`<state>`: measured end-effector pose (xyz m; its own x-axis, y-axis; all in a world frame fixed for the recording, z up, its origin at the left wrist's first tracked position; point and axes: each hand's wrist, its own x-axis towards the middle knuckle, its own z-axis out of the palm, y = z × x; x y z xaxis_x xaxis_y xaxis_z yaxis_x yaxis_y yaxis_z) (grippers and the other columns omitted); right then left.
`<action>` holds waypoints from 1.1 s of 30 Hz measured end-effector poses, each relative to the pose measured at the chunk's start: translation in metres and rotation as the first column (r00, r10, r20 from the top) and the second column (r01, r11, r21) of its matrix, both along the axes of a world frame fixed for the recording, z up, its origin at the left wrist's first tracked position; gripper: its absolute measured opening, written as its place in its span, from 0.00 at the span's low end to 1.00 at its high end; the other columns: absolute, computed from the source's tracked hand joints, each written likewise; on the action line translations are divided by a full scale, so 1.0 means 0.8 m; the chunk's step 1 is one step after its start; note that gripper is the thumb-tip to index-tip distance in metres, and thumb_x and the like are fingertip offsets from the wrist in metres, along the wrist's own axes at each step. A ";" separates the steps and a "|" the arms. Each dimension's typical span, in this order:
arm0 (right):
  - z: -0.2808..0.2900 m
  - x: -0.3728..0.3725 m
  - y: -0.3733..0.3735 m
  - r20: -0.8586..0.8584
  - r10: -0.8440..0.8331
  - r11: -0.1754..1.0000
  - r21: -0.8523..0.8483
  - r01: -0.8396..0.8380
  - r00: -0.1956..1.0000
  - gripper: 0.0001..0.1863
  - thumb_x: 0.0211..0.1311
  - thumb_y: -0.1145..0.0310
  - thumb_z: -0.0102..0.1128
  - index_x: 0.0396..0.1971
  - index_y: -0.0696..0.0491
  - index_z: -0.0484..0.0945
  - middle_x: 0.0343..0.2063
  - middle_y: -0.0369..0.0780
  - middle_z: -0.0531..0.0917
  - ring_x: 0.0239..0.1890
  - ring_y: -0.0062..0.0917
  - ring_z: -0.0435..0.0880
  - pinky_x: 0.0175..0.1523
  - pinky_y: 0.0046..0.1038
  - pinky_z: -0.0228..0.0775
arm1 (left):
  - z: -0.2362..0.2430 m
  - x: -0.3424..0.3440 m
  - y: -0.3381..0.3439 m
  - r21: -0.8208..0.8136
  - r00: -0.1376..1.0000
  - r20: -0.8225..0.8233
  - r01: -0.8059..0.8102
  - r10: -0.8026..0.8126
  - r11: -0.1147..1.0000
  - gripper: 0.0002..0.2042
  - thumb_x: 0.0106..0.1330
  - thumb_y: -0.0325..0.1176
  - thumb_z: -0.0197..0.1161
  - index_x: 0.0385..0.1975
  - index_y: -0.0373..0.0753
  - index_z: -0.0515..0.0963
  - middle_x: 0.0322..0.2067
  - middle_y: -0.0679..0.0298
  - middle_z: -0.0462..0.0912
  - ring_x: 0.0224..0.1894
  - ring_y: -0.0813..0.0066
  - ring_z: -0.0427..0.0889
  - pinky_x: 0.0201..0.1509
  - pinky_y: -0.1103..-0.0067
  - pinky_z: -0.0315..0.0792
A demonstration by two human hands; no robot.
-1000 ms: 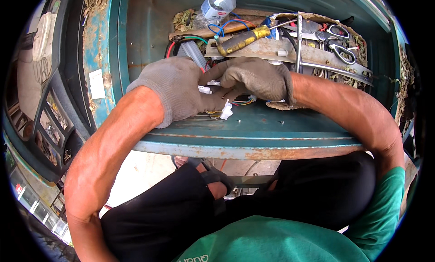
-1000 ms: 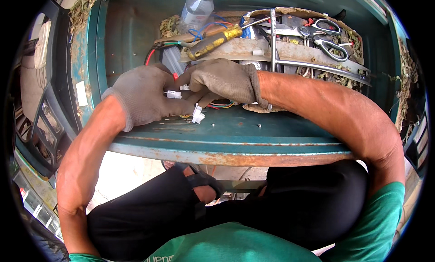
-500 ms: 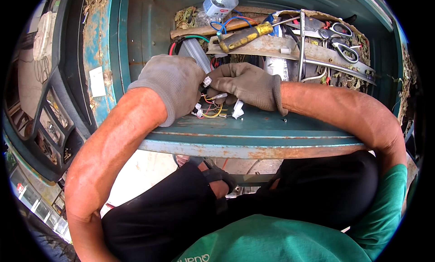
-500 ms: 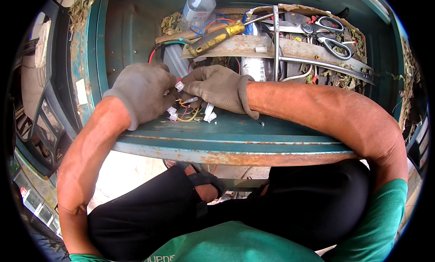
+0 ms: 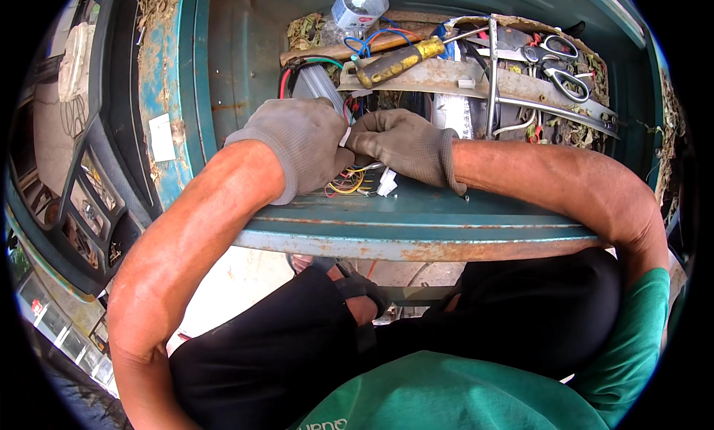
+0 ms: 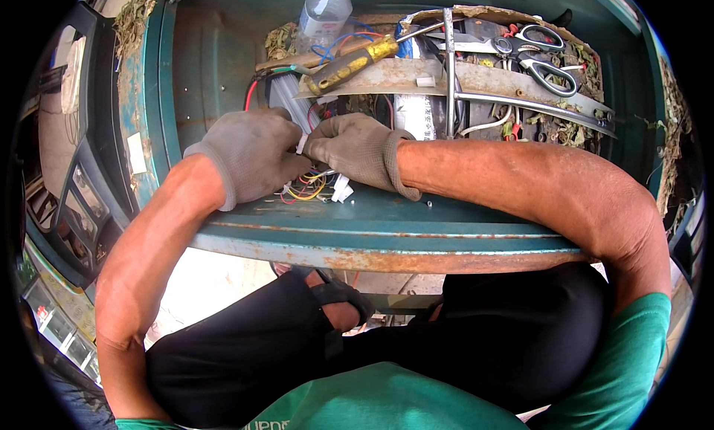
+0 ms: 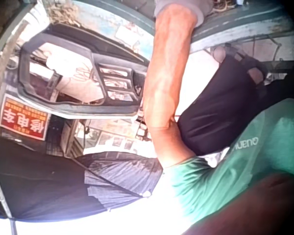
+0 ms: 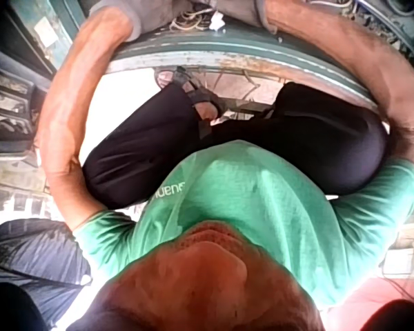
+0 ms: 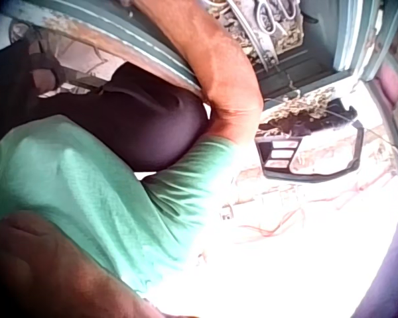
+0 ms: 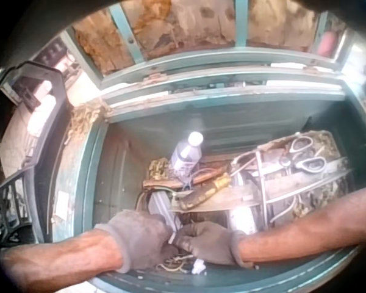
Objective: The person works on a complex wiring harness inside a green metal container, using gloved hands to manipulate various colored wires and connectors. They repeatedly connect and disconnect small white plastic plugs and a red fuse holder, organizing the bundle of wires within the confined space.
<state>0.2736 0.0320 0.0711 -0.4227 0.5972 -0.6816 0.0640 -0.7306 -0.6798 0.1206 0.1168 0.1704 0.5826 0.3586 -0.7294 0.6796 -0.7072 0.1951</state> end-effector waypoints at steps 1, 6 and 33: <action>-0.002 0.000 -0.001 -0.004 0.009 1.000 -0.004 -0.009 1.000 0.11 0.77 0.67 0.56 0.48 0.57 0.82 0.42 0.36 0.87 0.43 0.18 0.84 0.54 0.23 0.79 | 0.001 0.006 0.002 -0.025 0.999 -0.040 0.012 -0.013 1.000 0.16 0.67 0.42 0.62 0.36 0.35 0.87 0.37 0.47 0.87 0.42 0.47 0.87 0.51 0.59 0.80; 0.002 -0.003 0.002 0.123 0.002 1.000 0.026 -0.005 0.992 0.12 0.75 0.71 0.53 0.49 0.60 0.82 0.41 0.39 0.88 0.40 0.21 0.86 0.50 0.25 0.81 | -0.010 0.006 0.005 0.002 0.998 -0.038 0.039 -0.039 0.999 0.16 0.69 0.42 0.60 0.40 0.35 0.87 0.39 0.48 0.88 0.45 0.48 0.87 0.53 0.60 0.80; -0.103 0.008 0.057 0.769 0.511 0.756 -0.189 -0.627 0.385 0.22 0.70 0.59 0.58 0.52 0.61 0.85 0.47 0.51 0.88 0.49 0.41 0.89 0.53 0.40 0.77 | 0.000 0.009 0.005 -0.009 0.985 -0.066 0.158 -0.159 0.987 0.14 0.61 0.30 0.61 0.42 0.33 0.88 0.42 0.47 0.90 0.46 0.49 0.90 0.50 0.62 0.83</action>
<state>0.2803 0.0775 -0.0115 -0.0754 0.5144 -0.8542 0.9433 -0.2410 -0.2284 0.1282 0.1205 0.1701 0.5822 0.2631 -0.7693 0.5704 -0.8064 0.1560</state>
